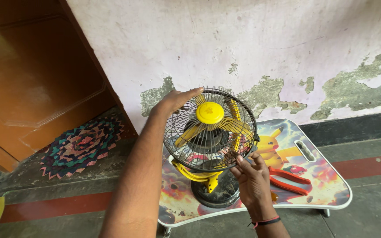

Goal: The person reassembles a small electric fan by attaching the fan blades to the motor, then fitting the front and rear wire cages. They use a screwdriver to tighten the central nut and secure the cage assembly.

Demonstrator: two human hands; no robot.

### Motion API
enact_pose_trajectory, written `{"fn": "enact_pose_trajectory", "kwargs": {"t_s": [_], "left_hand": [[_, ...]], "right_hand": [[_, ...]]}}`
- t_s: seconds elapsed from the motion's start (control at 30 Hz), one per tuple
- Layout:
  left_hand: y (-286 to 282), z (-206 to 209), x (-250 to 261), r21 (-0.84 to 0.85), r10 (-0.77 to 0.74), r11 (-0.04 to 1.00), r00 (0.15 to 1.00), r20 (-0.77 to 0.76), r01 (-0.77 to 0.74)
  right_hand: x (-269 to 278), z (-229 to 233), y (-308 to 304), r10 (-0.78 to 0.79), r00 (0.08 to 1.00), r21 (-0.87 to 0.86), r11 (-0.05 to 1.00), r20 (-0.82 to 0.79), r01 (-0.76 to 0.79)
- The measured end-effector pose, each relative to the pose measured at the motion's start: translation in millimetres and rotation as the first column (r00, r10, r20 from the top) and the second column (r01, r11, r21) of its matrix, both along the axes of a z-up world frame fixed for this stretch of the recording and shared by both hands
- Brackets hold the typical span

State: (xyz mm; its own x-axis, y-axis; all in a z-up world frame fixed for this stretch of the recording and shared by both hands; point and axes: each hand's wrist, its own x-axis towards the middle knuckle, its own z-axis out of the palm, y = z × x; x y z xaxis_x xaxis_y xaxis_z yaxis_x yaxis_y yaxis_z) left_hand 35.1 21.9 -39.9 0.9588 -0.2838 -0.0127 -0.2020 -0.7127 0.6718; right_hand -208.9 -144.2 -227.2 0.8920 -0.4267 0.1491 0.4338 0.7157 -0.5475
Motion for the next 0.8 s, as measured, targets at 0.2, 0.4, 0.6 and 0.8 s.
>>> {"fn": "enact_pose_trajectory", "kwargs": {"t_s": [0.2, 0.4, 0.6, 0.8], "left_hand": [[-2, -6, 8, -0.005, -0.024, 1.0, 1.0, 0.0, 0.024], [-2, -6, 9, -0.012, -0.036, 0.999, 0.999, 0.011, 0.036], [-4, -4, 6, -0.009, -0.04, 0.999, 0.999, 0.009, 0.04], [-3, -5, 8, -0.017, -0.039, 0.999, 0.999, 0.014, 0.039]], "right_hand": [[-2, -3, 3, -0.021, 1.0, -0.013, 1.0, -0.02, 0.02], [-6, -6, 10, 0.042, 0.999, 0.052, 0.998, 0.003, -0.042], [-10, -2, 10, -0.01, 1.0, 0.046, 0.999, -0.007, 0.01], [-7, 2, 7, 0.019, 0.997, 0.096, 0.995, -0.068, -0.013]]}}
